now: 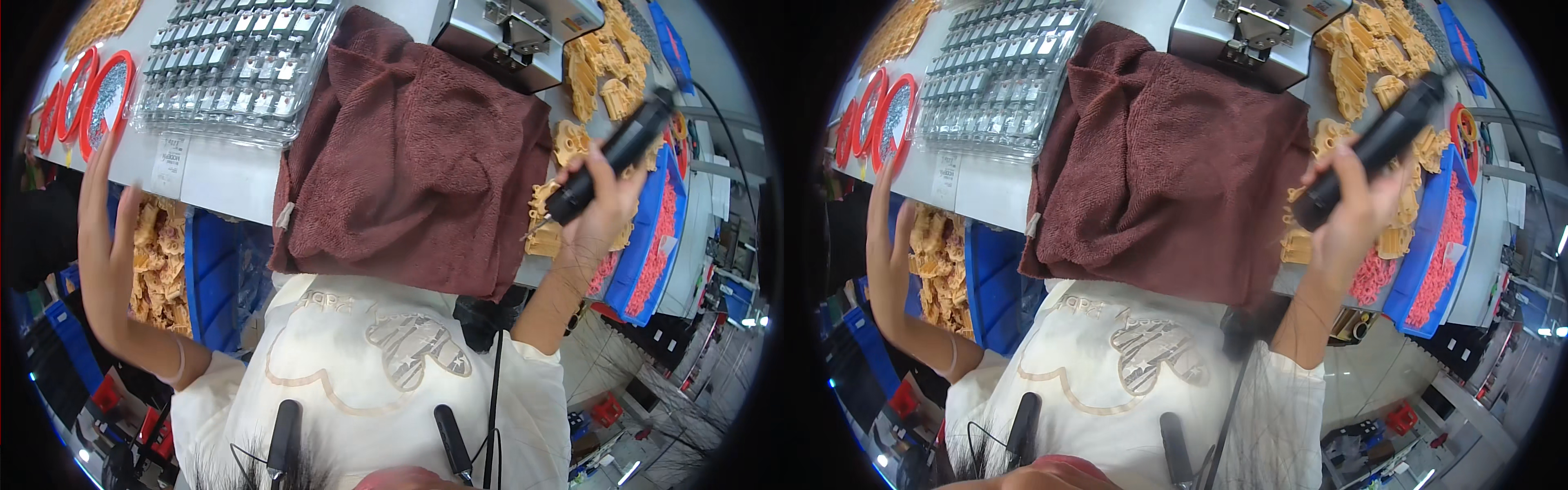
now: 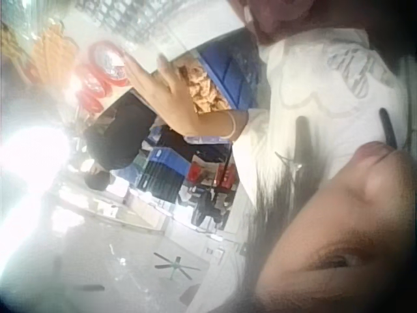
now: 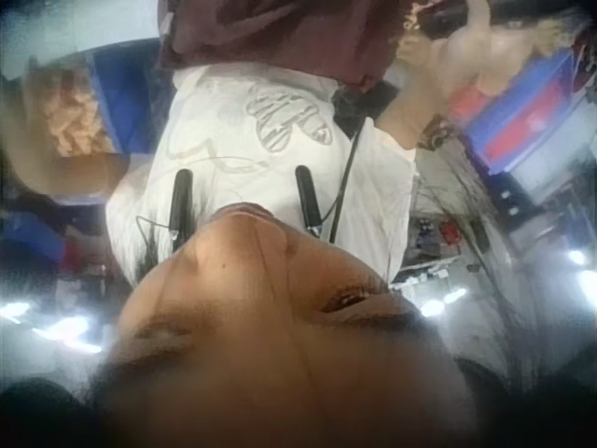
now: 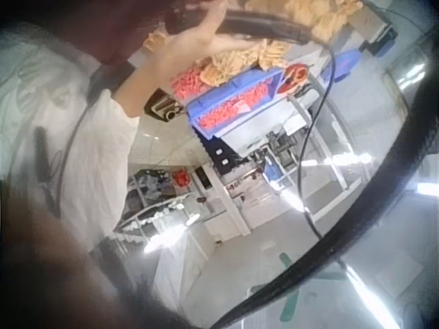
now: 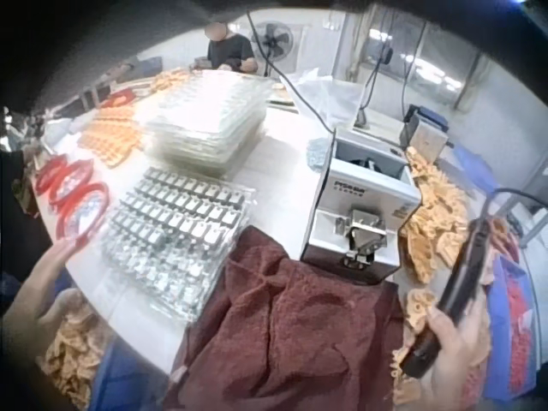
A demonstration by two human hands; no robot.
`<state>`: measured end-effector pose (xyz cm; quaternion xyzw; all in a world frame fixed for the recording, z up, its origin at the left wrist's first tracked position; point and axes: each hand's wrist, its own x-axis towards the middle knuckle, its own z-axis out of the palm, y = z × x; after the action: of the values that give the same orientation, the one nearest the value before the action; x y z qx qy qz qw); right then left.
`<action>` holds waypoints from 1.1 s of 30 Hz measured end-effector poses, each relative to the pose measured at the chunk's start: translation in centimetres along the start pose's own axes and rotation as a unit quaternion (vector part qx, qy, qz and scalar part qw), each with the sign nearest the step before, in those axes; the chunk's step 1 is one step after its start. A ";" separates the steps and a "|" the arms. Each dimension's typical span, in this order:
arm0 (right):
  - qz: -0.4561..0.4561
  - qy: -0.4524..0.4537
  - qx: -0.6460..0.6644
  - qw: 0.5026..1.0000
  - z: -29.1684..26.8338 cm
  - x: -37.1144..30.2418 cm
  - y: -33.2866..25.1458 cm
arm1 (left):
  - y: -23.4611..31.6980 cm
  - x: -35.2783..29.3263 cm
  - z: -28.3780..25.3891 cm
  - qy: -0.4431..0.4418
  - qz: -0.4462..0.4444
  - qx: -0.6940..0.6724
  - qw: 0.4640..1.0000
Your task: Assembling plastic toy parts using an electric screwdriver and manual components.
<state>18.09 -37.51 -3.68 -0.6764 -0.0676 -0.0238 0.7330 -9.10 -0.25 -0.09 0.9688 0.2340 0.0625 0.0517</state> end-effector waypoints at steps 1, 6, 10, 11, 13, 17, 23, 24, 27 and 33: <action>0.013 0.003 -0.021 1.000 0.1 -0.4 0.3 | 1.9 3.0 0.9 0.008 0.042 -0.123 0.992; -0.001 -0.082 -0.164 0.983 1.2 -0.5 3.1 | 3.2 10.1 9.1 0.101 0.128 -0.100 0.982; 0.056 -0.128 -0.150 0.979 0.8 -1.0 2.4 | 2.8 10.4 10.1 0.111 0.122 -0.083 0.983; 0.094 -0.156 -0.161 0.970 0.4 -0.8 1.9 | 3.0 10.4 10.1 0.113 0.131 -0.083 0.981; -0.007 -0.133 -0.296 0.946 -1.4 0.4 0.3 | 3.2 10.6 9.8 0.102 0.132 -0.089 0.982; -0.123 -0.115 -0.568 0.806 -5.0 2.1 -0.3 | 3.5 10.9 9.9 0.093 0.132 -0.089 0.983; -0.091 -0.108 -0.628 0.765 -5.4 3.6 1.6 | 4.0 10.6 9.8 0.106 0.103 -0.097 0.984; -0.098 -0.087 -0.632 0.764 -5.4 3.8 1.4 | 4.0 10.6 9.7 0.099 0.105 -0.092 0.985; -0.095 -0.045 -0.496 0.862 -4.8 3.2 -0.9 | 3.1 10.5 9.5 0.096 0.121 -0.069 0.986; -0.209 -0.165 -0.451 0.852 3.3 -0.7 -2.0 | 3.6 10.5 9.6 0.174 0.114 -0.087 0.974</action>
<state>16.94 -34.39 -1.49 -0.8967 -0.3092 -0.0920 0.3031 3.20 0.70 -8.05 0.9550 0.1216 0.2561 0.0867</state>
